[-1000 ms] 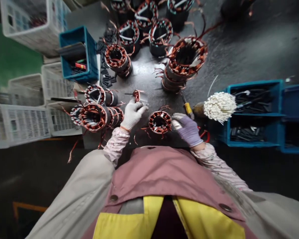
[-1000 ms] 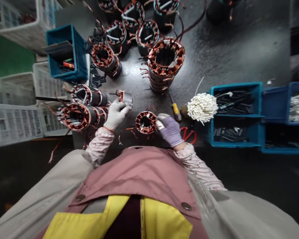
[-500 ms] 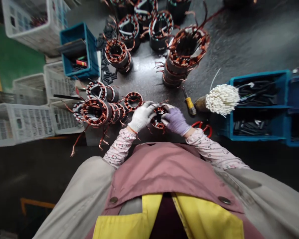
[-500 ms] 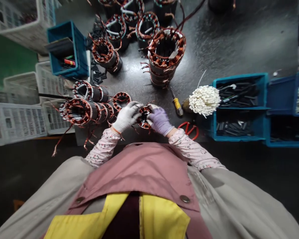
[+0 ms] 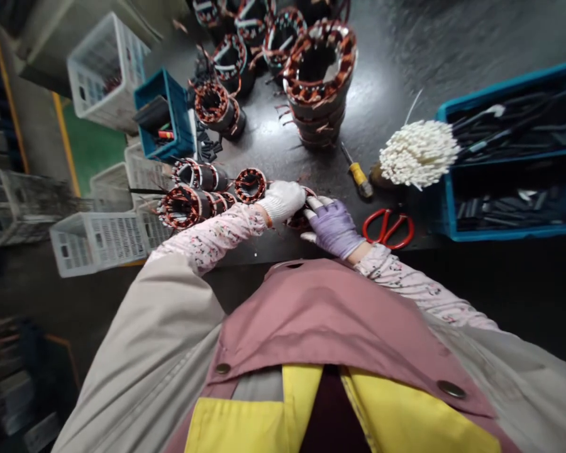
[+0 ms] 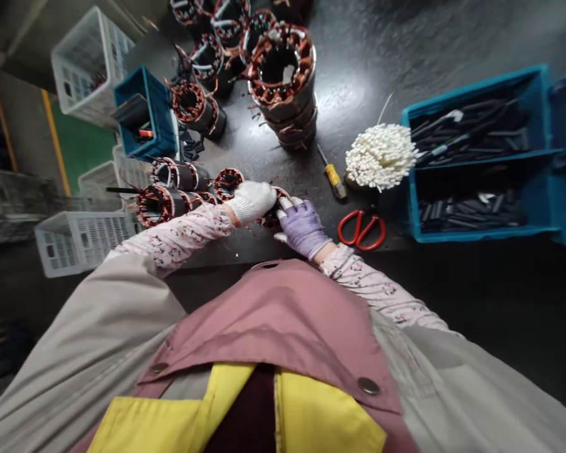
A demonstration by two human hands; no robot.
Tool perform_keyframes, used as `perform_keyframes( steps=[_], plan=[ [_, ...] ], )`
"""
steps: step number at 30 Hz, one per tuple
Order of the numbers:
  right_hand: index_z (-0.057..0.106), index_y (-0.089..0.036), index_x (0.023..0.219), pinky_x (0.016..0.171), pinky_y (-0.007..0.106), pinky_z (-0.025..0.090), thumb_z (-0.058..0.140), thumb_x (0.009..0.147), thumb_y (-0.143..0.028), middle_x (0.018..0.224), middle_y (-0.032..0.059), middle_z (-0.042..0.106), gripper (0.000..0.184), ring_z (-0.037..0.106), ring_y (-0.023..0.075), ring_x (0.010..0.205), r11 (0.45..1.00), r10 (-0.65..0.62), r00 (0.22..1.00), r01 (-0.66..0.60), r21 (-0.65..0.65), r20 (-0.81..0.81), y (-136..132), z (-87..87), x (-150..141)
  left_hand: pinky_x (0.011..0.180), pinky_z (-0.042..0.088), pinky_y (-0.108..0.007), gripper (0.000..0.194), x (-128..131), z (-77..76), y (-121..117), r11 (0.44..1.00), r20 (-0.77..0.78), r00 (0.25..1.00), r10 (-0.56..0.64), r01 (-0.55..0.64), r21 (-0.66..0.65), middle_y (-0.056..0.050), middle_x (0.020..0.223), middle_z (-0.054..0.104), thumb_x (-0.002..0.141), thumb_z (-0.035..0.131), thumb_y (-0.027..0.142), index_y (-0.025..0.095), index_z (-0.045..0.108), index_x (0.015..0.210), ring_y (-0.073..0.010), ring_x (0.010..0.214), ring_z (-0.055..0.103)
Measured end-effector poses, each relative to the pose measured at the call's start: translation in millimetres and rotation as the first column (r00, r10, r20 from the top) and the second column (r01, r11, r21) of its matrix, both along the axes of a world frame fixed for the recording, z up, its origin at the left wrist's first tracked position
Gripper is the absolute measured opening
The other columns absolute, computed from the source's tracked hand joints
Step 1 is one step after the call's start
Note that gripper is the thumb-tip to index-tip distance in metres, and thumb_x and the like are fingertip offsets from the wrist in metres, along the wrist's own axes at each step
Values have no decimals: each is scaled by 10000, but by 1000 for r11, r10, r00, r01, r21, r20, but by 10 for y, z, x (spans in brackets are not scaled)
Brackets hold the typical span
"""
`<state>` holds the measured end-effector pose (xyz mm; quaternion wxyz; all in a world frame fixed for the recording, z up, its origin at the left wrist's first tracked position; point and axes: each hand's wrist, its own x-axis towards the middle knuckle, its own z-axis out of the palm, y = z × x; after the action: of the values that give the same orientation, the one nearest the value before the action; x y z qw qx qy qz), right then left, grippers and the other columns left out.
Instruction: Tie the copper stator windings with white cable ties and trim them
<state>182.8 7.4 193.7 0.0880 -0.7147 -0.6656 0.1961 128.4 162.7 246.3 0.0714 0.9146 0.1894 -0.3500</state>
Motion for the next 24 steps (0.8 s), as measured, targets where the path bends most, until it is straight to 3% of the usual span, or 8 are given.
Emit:
perform_keyframes(
  steps=[3,6,8,10,13,15,20,24],
  plan=[
    [616,-75,1251,1037,484,324,700,818,-412,1471,220,460,556,420,383,1299,1000,-14,1000,15,27,-23,40,-23,3,771,481,-274,218,14,-20,89,981,-10,993,115,-115,-159,-97,863,712,859,570,203,119,734,974,-208,844,680],
    [639,-87,1221,1036,486,328,712,800,-385,1472,205,465,522,430,384,1280,998,-17,999,20,62,-47,75,-37,7,675,484,-232,240,-97,-45,170,890,-3,963,271,-252,-380,-67,842,720,863,577,255,107,714,993,-153,729,658],
    [655,-100,1202,1038,494,329,710,798,-385,1476,196,463,497,432,383,1278,998,3,999,1,66,-53,94,-37,18,710,500,-255,264,-159,-44,196,938,46,981,191,-169,-304,-89,893,725,894,542,273,105,699,1024,-176,784,678],
    [656,-97,1203,1047,498,328,702,802,-380,1479,199,458,493,426,378,1289,998,23,998,-20,62,-51,107,-31,33,805,505,-317,264,-164,-26,192,991,58,998,21,-14,-132,-123,963,719,904,525,258,119,692,1054,-239,914,691],
    [649,-91,1217,1059,494,331,696,805,-373,1486,195,452,501,420,373,1302,998,25,998,-22,52,-58,116,-15,46,860,489,-402,287,-108,26,144,993,-10,993,-120,120,11,-171,1025,703,917,458,171,117,682,1087,-312,1008,680],
    [644,-84,1230,1067,492,338,696,803,-365,1496,190,441,513,417,378,1308,999,14,997,-11,44,-76,118,-8,42,838,492,-397,297,-97,72,105,988,-69,987,-143,147,53,-181,1031,699,937,434,182,110,671,1102,-317,996,686],
    [619,-54,1268,1086,494,344,699,799,-341,1498,195,439,555,401,395,1331,999,1,991,4,32,-136,127,-9,26,792,500,-351,538,-222,162,59,987,-44,996,-79,85,136,-170,1087,668,866,597,550,121,595,1191,-320,986,680],
    [632,-54,1249,1086,493,350,704,801,-350,1493,194,445,542,403,392,1330,1000,4,992,-2,15,-126,131,5,33,778,500,-356,465,-200,123,67,984,-75,990,-118,127,129,-182,1119,643,920,544,454,117,566,1240,-315,968,683]
  ],
)
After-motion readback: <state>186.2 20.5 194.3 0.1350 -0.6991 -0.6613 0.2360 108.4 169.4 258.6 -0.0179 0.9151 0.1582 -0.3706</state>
